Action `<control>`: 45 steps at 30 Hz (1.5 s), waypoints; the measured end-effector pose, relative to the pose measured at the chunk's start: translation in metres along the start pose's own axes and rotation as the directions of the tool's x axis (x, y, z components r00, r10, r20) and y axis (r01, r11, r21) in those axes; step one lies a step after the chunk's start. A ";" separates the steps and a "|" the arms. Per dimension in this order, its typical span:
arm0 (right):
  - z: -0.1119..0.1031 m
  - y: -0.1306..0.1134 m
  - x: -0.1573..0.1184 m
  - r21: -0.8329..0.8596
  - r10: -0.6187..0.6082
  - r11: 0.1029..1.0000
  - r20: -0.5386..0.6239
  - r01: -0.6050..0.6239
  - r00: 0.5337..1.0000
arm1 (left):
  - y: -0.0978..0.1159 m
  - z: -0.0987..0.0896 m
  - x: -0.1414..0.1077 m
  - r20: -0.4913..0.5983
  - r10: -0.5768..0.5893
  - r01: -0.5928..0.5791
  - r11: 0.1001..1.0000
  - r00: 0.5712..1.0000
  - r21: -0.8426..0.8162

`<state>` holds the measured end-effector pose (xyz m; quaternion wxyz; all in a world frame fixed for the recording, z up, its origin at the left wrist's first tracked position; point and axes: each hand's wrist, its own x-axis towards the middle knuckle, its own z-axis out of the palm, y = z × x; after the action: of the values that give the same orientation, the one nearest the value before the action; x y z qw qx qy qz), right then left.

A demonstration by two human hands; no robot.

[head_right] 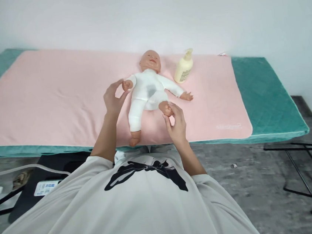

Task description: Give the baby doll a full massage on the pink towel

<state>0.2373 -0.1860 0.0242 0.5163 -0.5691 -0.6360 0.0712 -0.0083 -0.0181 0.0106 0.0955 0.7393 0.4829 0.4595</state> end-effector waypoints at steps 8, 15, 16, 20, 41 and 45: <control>-0.016 0.002 -0.038 -0.083 -0.054 0.995 0.060 0.059 0.997 | -0.037 -0.019 -0.005 -0.096 -0.166 0.168 0.986 0.981 0.013; -0.008 0.010 -0.082 -0.203 -0.061 0.976 0.072 0.074 0.996 | -0.064 -0.026 -0.019 -0.084 -0.317 0.318 0.948 0.945 0.000; -0.006 0.011 -0.087 -0.205 -0.050 0.977 0.073 0.064 0.996 | -0.067 -0.026 -0.021 -0.076 -0.340 0.341 0.940 0.938 0.003; 0.004 0.016 -0.099 -0.219 0.002 0.976 0.092 0.018 0.996 | -0.077 -0.026 -0.026 -0.050 -0.452 0.455 0.888 0.891 0.069; 0.002 0.015 -0.094 -0.163 -0.017 0.986 0.013 0.019 1.000 | -0.069 -0.028 -0.021 -0.085 -0.452 0.453 0.891 0.888 0.003; -0.004 0.011 -0.077 -0.117 -0.029 0.993 -0.033 0.025 0.999 | -0.048 -0.028 -0.007 -0.132 -0.292 0.285 0.956 0.947 -0.068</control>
<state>0.2336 -0.2457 -0.0257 0.4938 -0.5910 -0.6376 0.0171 -0.0604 -0.0073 -0.0057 0.1451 0.6240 0.5801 0.5031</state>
